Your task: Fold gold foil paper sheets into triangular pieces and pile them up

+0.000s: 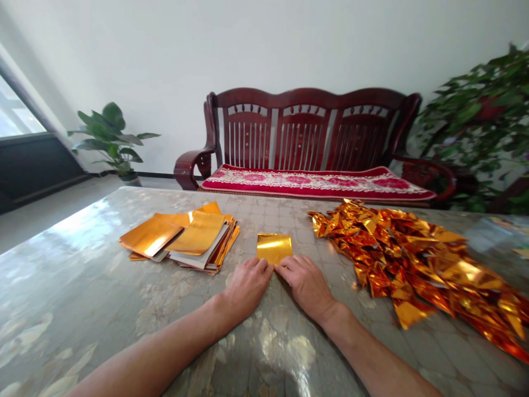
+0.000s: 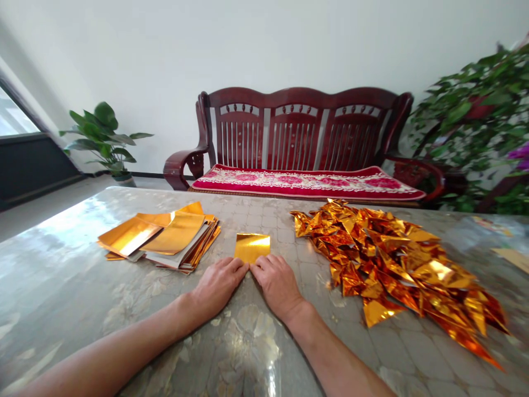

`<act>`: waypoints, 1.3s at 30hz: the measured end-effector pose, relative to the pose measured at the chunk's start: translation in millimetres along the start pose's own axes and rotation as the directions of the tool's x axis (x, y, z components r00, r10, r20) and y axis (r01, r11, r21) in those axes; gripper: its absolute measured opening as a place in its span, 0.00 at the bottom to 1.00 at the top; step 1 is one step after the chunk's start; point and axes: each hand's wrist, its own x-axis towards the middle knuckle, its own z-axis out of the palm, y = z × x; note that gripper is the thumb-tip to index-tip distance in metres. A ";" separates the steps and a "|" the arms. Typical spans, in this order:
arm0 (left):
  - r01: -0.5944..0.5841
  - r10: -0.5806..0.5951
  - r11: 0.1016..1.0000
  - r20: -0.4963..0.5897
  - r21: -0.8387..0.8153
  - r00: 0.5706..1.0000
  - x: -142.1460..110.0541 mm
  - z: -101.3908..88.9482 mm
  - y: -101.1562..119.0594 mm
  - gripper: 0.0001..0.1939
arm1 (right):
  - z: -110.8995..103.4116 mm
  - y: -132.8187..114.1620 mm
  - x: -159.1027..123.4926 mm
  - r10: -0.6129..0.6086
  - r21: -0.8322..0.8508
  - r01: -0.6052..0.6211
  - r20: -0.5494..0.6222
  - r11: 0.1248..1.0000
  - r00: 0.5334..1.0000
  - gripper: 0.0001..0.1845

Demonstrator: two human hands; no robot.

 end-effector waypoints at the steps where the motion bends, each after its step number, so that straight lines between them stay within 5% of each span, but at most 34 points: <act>1: -0.002 0.002 1.000 0.014 0.012 1.000 -0.9 -0.2 1.9 0.09 | 0.1 -0.4 -0.7 -0.018 0.001 0.018 0.006 1.000 1.000 0.07; 19: 0.080 -0.108 0.980 0.149 0.184 0.983 -17.8 -16.4 14.4 0.10 | -5.9 13.6 -17.6 0.067 -0.087 -0.070 -0.039 0.994 0.997 0.12; 32: 0.312 -0.315 0.948 -0.047 -0.064 0.948 -2.5 -10.2 -29.3 0.15 | -8.5 -7.6 -15.0 0.043 -0.112 -0.051 -0.073 0.992 0.996 0.11; 39: 0.345 -0.345 0.924 0.031 -0.166 0.938 -4.1 -17.5 -31.7 0.17 | -7.8 -15.3 -12.9 0.092 -0.059 -0.095 -0.049 0.994 0.995 0.11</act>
